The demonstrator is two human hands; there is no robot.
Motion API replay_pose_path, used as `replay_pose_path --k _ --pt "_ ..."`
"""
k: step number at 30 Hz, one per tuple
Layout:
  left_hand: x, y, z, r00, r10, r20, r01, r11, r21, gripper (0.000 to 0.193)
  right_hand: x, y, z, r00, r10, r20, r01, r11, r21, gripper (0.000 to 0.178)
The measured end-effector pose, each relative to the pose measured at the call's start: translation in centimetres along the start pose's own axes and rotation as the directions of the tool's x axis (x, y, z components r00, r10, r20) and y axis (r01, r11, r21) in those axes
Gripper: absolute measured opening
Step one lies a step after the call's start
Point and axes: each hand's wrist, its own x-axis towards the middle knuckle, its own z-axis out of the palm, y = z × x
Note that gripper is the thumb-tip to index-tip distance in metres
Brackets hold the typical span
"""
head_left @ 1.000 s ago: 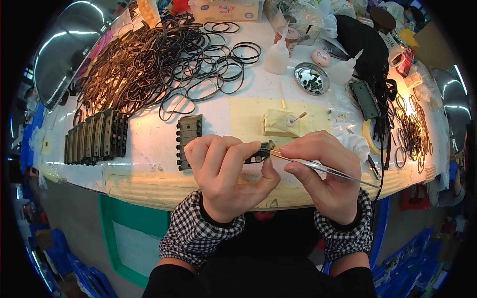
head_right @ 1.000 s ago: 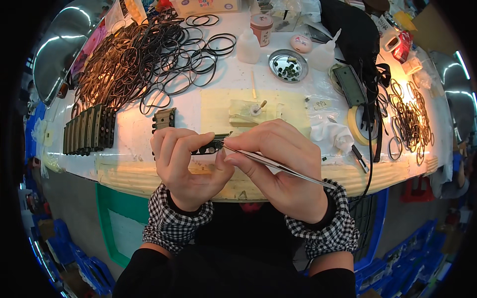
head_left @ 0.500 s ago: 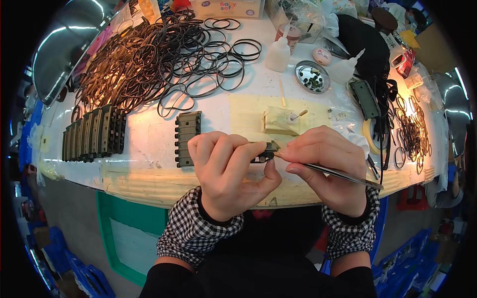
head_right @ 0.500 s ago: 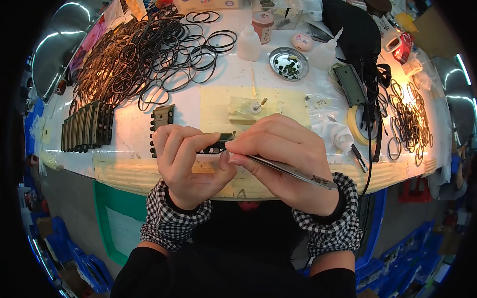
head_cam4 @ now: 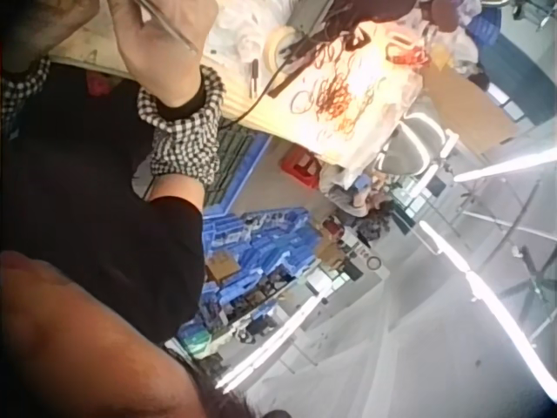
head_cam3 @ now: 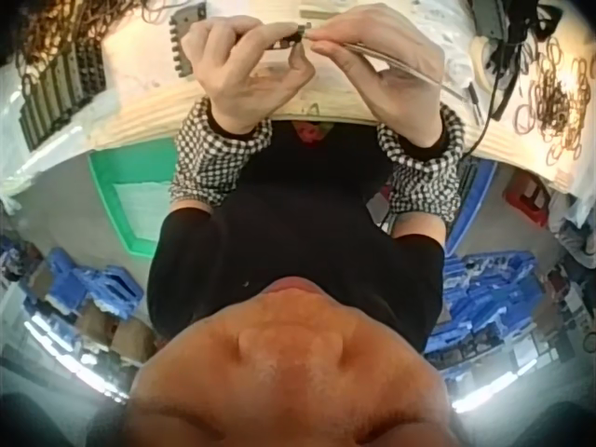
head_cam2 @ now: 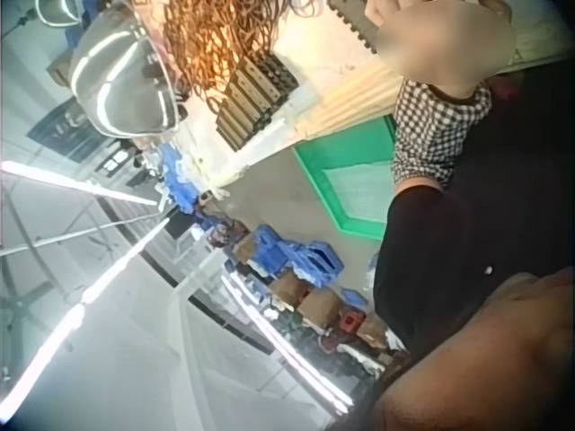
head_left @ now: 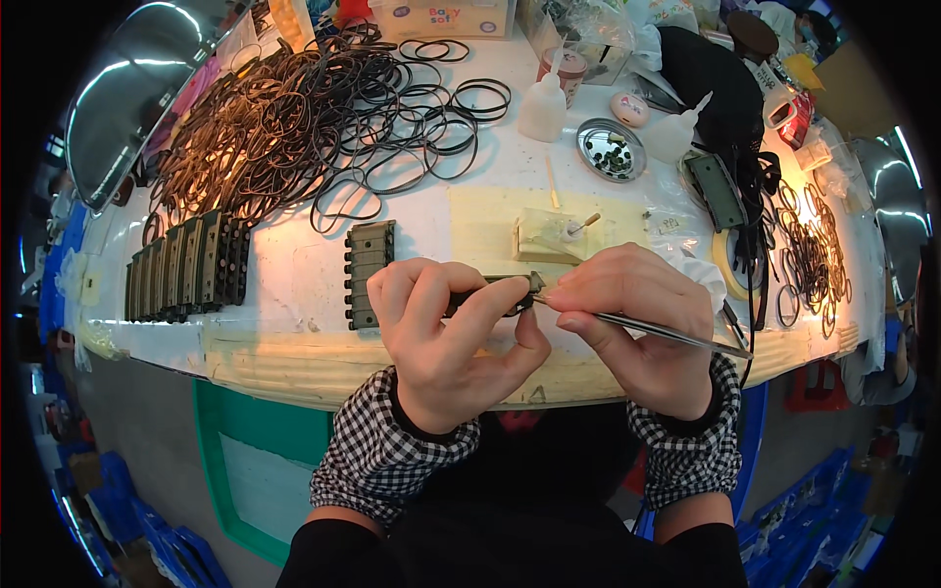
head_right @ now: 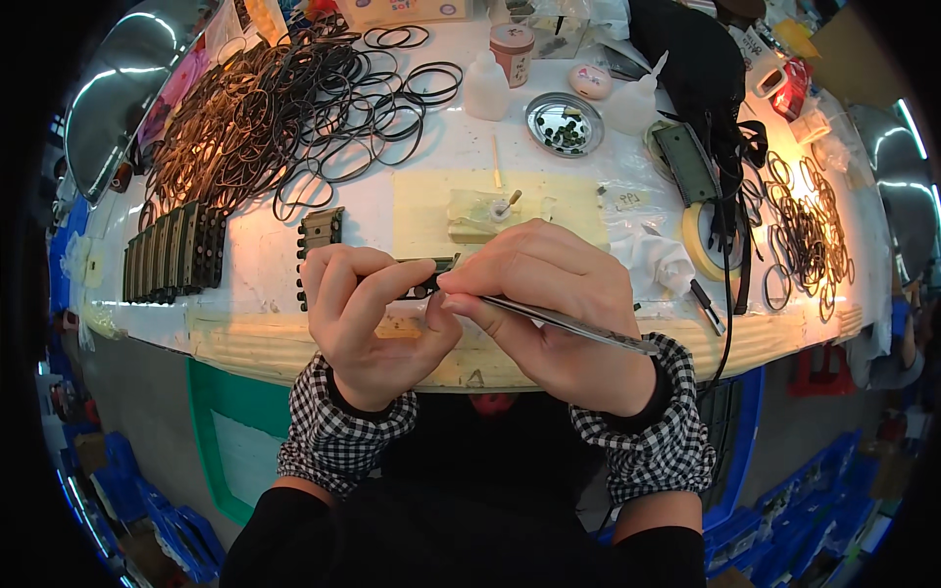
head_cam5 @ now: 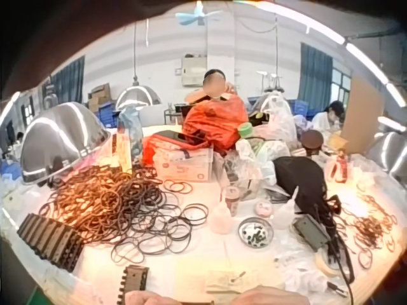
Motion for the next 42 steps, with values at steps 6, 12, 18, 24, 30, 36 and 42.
replay_pose_path --k 6,12,18,24,30,36,42 --pt "-0.17 -0.10 0.11 1.000 -0.022 -0.006 0.022 1.000 -0.006 0.031 0.08 -0.02 0.11 0.999 0.049 -0.006 -0.048 0.998 0.035 0.012" --pt "-0.20 -0.14 -0.05 0.999 -0.032 0.006 0.032 0.999 -0.012 0.030 0.15 0.13 0.23 0.999 0.043 -0.011 -0.043 0.998 0.036 0.012" --pt "-0.17 -0.19 -0.13 1.000 -0.022 0.009 0.022 1.000 -0.016 0.032 0.23 0.18 0.21 0.999 0.039 -0.008 -0.039 0.998 0.049 0.012" --pt "-0.22 -0.18 -0.11 1.000 -0.030 0.007 0.030 0.999 -0.021 0.034 0.24 0.13 0.22 0.999 0.046 -0.009 -0.045 0.998 0.044 0.013" --pt "-0.27 -0.21 -0.06 0.999 -0.035 -0.003 0.035 0.999 -0.022 0.035 0.23 0.12 0.29 0.999 0.045 -0.010 -0.044 0.999 0.032 0.013" --pt "-0.35 -0.34 0.04 1.000 -0.021 -0.006 0.021 0.999 -0.028 0.035 0.28 -0.02 0.15 1.000 0.002 0.012 -0.002 1.000 -0.022 0.013" --pt "-0.29 -0.23 -0.03 1.000 -0.027 -0.003 0.027 0.999 -0.025 0.035 0.26 -0.07 0.08 1.000 0.021 0.017 -0.021 1.000 -0.017 0.012"
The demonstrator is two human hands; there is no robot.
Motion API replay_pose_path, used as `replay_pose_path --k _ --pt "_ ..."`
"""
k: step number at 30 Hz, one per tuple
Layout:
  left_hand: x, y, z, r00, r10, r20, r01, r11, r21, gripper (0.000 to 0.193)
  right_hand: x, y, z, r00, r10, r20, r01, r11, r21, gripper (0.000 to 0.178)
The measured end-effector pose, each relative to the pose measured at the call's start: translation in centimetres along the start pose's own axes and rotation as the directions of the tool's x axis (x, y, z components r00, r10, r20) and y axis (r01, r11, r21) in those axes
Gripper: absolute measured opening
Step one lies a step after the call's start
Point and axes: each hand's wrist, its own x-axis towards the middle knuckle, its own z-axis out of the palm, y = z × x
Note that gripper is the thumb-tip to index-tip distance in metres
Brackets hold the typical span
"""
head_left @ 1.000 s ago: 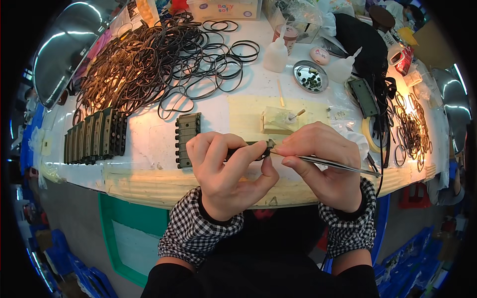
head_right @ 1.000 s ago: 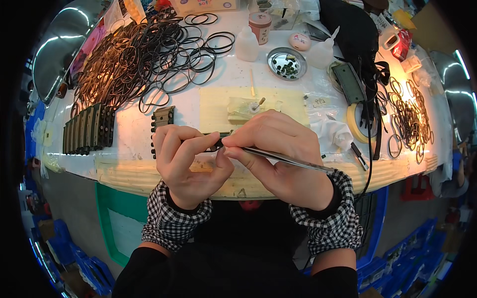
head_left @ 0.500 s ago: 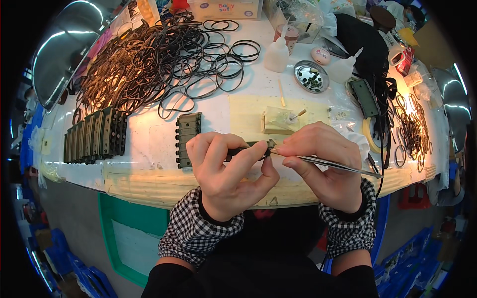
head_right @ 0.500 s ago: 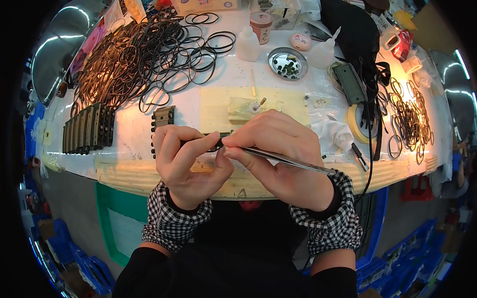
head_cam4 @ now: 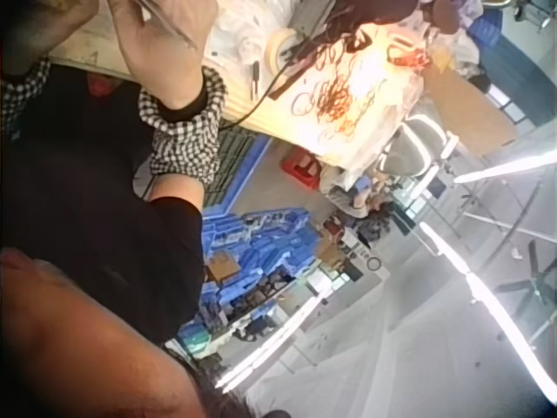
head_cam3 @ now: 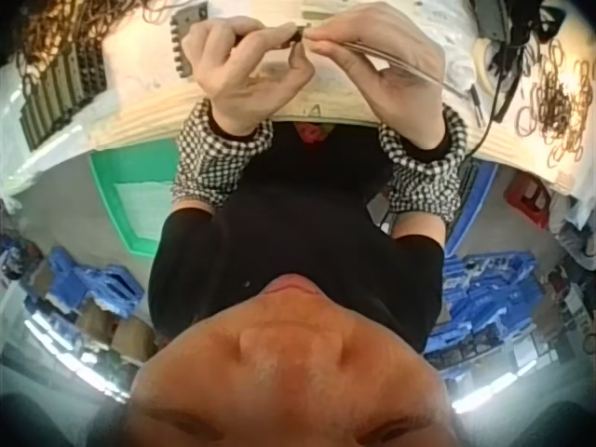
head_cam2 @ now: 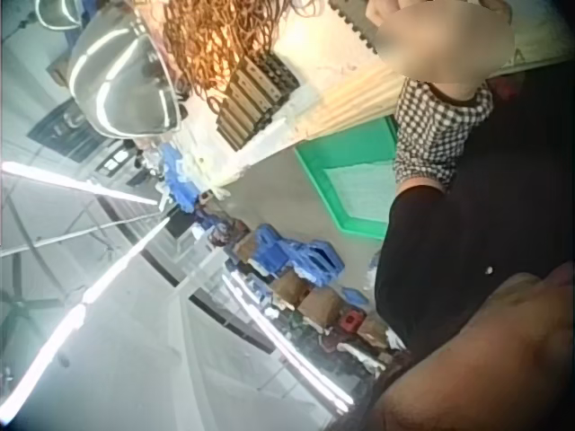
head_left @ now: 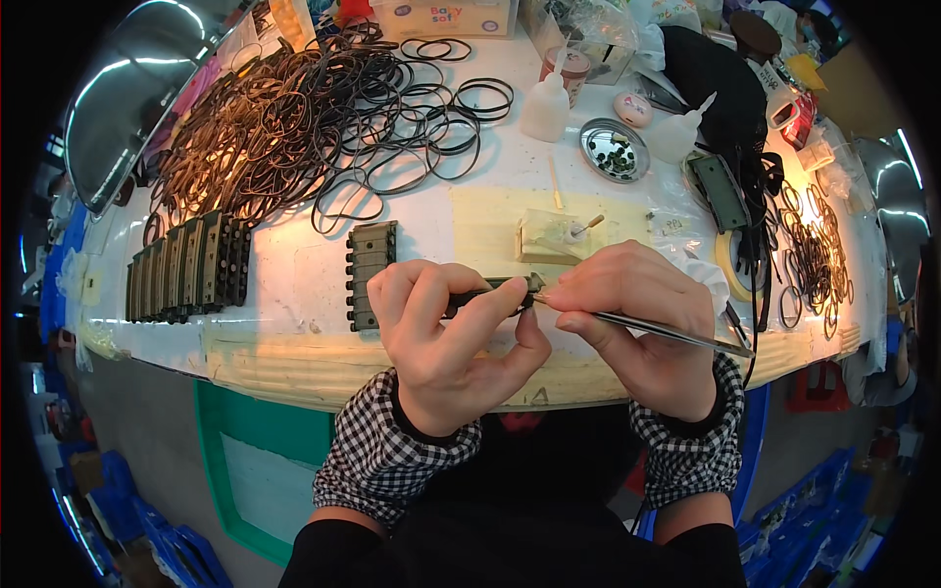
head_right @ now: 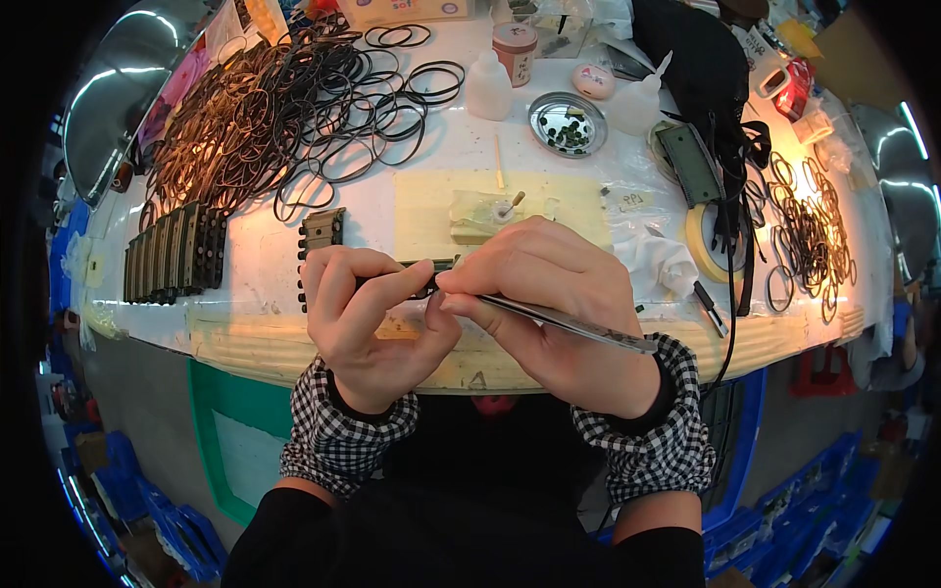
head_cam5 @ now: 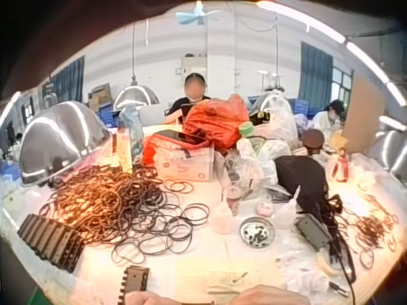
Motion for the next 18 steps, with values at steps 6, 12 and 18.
replay_pose_path --k 6,12,18 --pt "-0.11 0.00 0.00 1.000 -0.006 -0.001 0.006 1.000 0.005 0.035 -0.01 0.12 0.02 1.000 0.000 0.003 0.000 1.000 0.012 0.012" --pt "-0.04 -0.02 -0.06 1.000 0.002 0.006 -0.002 1.000 0.002 0.035 -0.05 0.10 0.02 1.000 0.008 0.000 -0.008 1.000 0.018 0.012" --pt "-0.04 -0.01 -0.08 1.000 0.003 0.009 -0.003 1.000 0.000 0.035 -0.11 0.12 0.03 1.000 0.016 -0.004 -0.016 1.000 0.023 0.012"
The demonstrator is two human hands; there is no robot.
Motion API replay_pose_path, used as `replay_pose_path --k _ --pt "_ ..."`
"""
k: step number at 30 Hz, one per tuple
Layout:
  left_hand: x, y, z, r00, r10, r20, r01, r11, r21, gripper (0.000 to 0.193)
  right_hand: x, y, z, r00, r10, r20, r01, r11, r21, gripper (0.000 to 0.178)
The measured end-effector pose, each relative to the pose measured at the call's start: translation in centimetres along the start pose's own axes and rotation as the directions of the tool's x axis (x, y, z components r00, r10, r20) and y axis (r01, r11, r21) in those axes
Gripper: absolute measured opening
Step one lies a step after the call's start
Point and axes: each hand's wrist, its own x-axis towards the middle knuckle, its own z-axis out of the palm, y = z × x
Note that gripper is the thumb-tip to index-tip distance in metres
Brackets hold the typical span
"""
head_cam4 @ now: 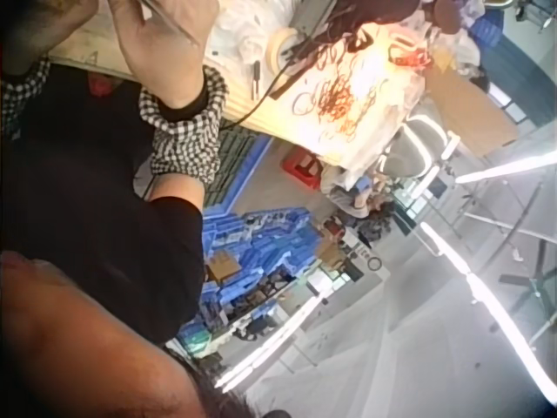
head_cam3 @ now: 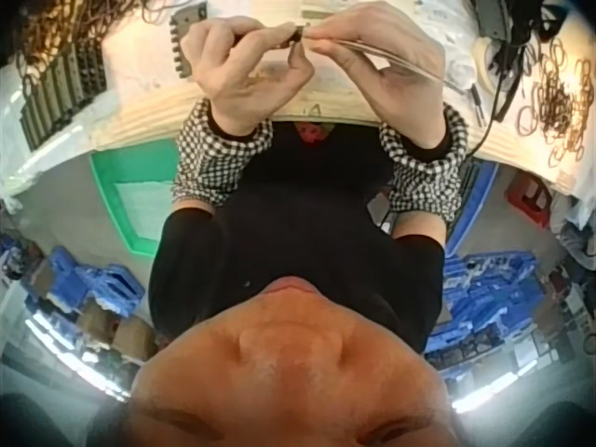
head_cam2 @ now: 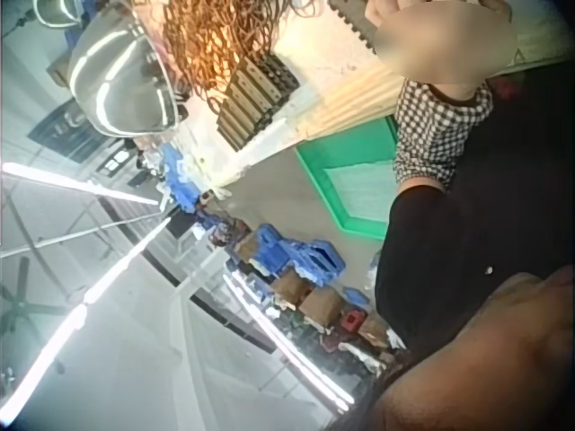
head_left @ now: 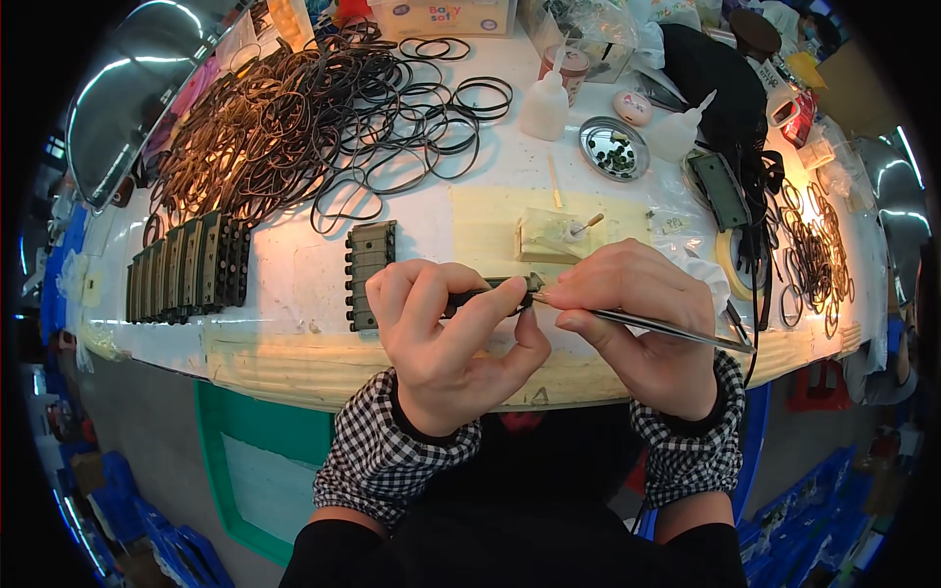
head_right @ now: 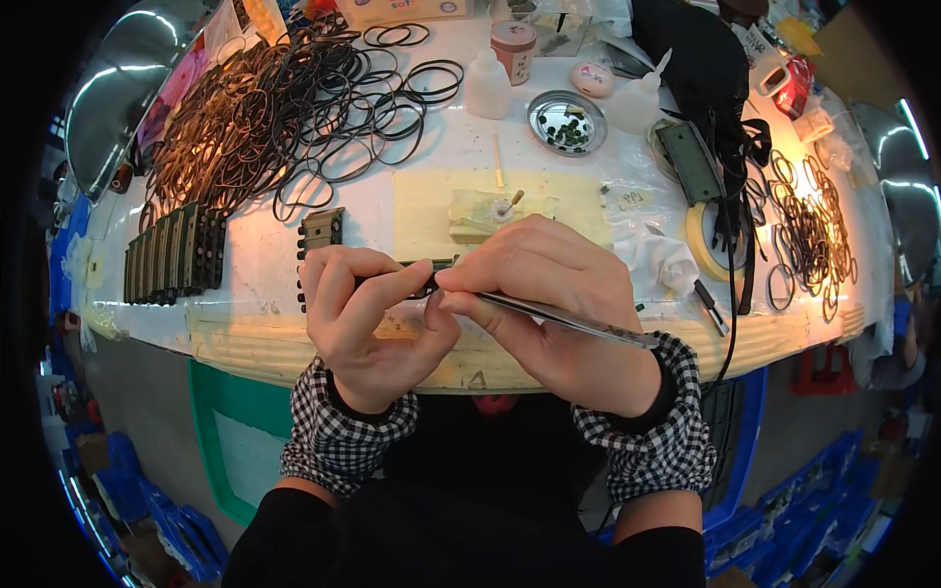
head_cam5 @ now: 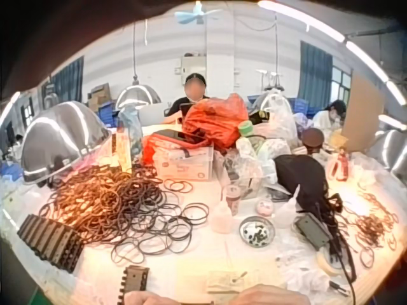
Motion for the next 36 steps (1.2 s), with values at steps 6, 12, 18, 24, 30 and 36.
replay_pose_path --k 6,12,18,24,30,36 --pt "0.0 -0.1 0.1 1.000 0.014 -0.002 -0.014 1.000 0.005 0.034 0.1 -0.3 0.0 0.999 -0.039 0.003 0.039 0.998 -0.053 0.013" --pt "0.2 0.1 -0.1 1.000 -0.008 -0.016 0.008 1.000 -0.018 0.032 0.1 -1.0 -0.5 0.998 -0.051 -0.042 0.051 0.999 -0.017 0.014" --pt "0.6 0.2 -0.6 1.000 0.005 0.007 -0.005 0.998 -0.070 0.030 -0.5 -0.6 -0.3 0.994 0.094 -0.049 -0.093 0.995 0.031 0.021" --pt "0.5 0.1 -0.6 1.000 0.023 0.003 -0.023 0.998 -0.062 0.031 -0.4 -0.5 0.9 0.990 0.130 -0.056 -0.120 0.980 0.160 0.018" --pt "0.5 0.2 -0.6 1.000 0.000 -0.011 0.000 1.000 -0.030 0.028 -1.4 -1.3 0.8 0.966 0.225 -0.128 -0.204 0.966 0.158 0.023" --pt "0.3 0.0 0.0 0.998 -0.025 -0.059 0.023 0.999 -0.025 0.032 -1.2 -0.7 0.8 0.991 0.080 -0.110 -0.067 0.991 0.120 0.017"
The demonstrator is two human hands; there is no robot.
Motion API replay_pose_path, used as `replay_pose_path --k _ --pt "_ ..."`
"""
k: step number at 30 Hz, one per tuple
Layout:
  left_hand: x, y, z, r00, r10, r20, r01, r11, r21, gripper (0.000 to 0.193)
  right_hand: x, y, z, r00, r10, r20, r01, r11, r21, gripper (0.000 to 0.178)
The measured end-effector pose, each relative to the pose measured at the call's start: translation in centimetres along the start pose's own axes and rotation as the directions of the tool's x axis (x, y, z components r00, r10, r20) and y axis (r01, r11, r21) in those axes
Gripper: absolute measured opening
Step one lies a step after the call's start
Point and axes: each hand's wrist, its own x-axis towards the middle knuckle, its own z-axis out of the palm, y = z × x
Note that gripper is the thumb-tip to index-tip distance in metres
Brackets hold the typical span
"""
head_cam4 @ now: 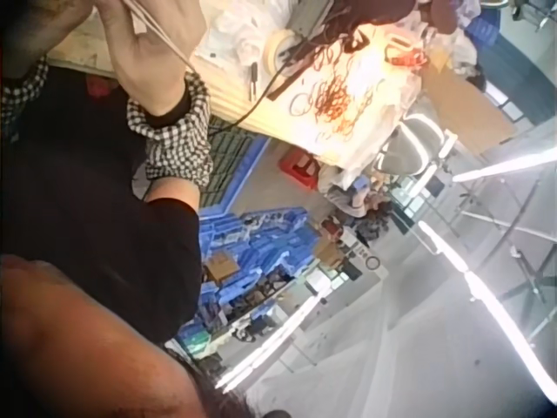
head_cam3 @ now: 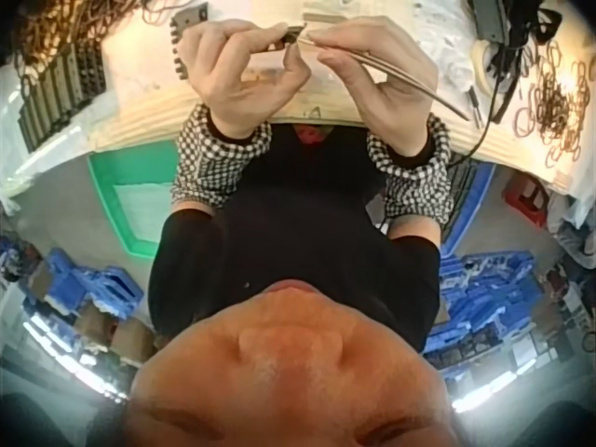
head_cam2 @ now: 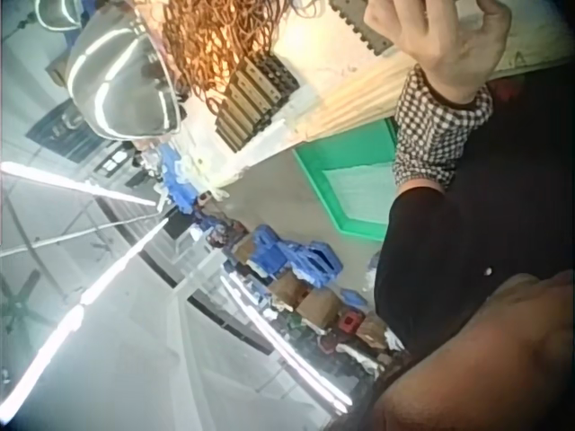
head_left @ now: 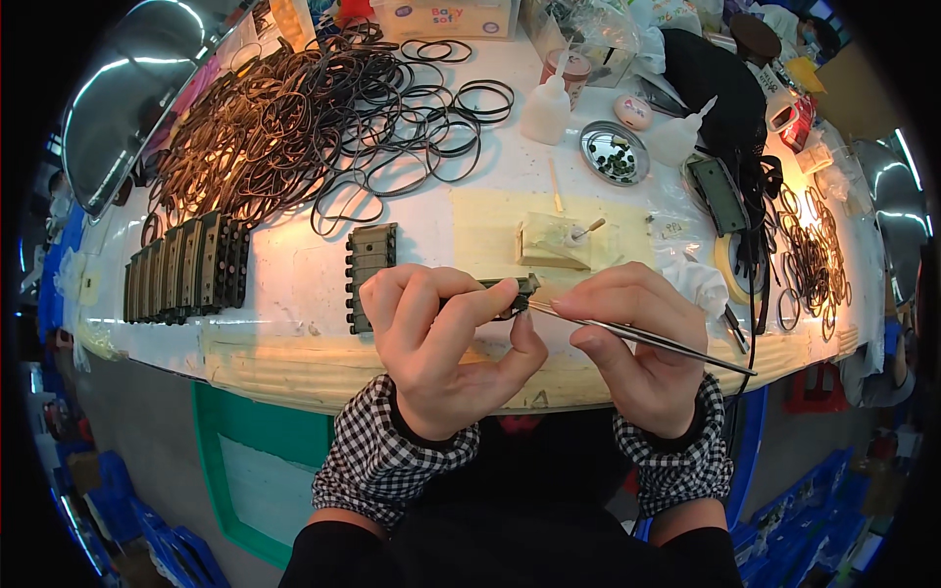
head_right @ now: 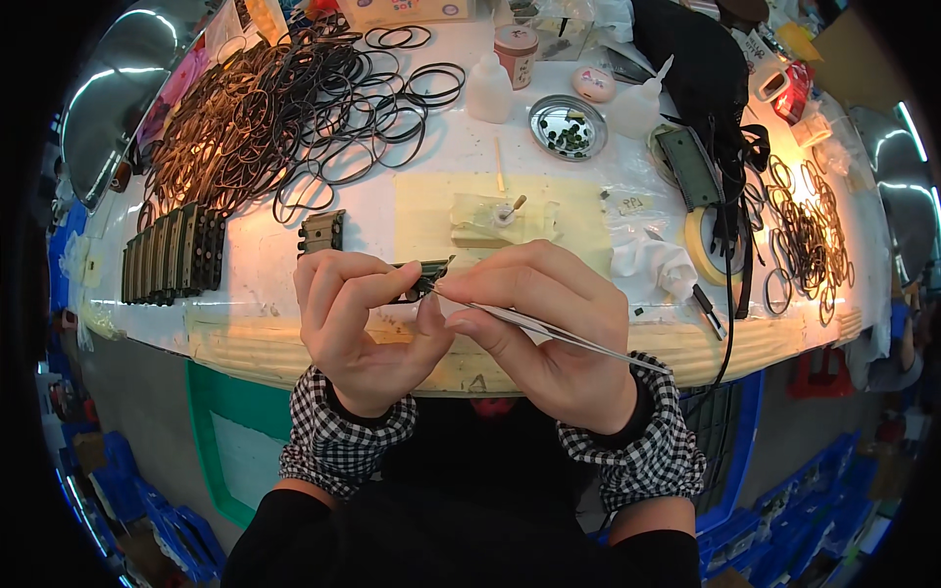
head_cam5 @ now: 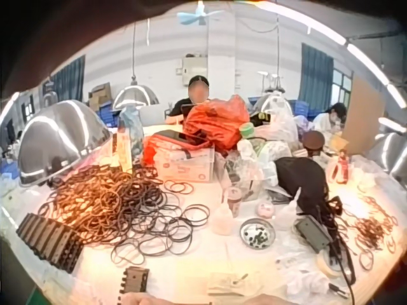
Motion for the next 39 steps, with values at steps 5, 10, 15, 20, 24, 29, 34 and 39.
replay_pose_path --k 5,10,15,20,24,29,34,39 --pt "0.0 0.0 0.0 1.000 0.000 -0.005 0.000 1.000 0.006 0.032 0.2 0.1 0.0 0.999 -0.026 0.025 0.027 0.998 -0.051 0.018" --pt "0.0 -0.1 0.0 1.000 0.024 0.014 -0.024 1.000 0.004 0.031 0.3 0.2 0.0 0.999 -0.021 0.046 0.024 0.998 -0.051 0.017" --pt "-0.1 -0.1 0.0 0.997 0.052 0.048 -0.052 0.999 -0.018 0.031 0.6 0.1 -0.6 0.993 -0.019 0.118 0.028 0.997 -0.075 0.016" --pt "-0.3 0.0 0.1 0.996 0.062 0.065 -0.059 0.998 -0.035 0.029 0.5 0.7 -1.1 0.989 -0.027 0.145 0.033 0.999 -0.039 0.014" --pt "0.4 0.0 -0.1 0.987 0.049 0.152 -0.045 0.999 -0.026 0.026 0.1 1.6 -0.7 0.992 0.039 0.124 -0.041 0.999 0.014 0.011" --pt "-0.2 0.0 0.4 0.960 -0.025 0.278 0.032 0.999 -0.021 0.024 -1.0 2.7 -0.4 0.992 0.081 0.100 -0.084 0.996 0.023 0.010" --pt "-0.4 -0.1 0.4 0.949 -0.056 0.311 0.064 0.998 -0.015 0.025 -1.3 3.2 -0.3 0.992 0.096 0.087 -0.103 0.992 0.071 0.010" --pt "-0.3 0.0 0.5 0.949 -0.070 0.308 0.079 0.997 -0.015 0.025 -1.2 3.2 -0.4 0.988 0.115 0.108 -0.125 0.988 0.093 0.009"
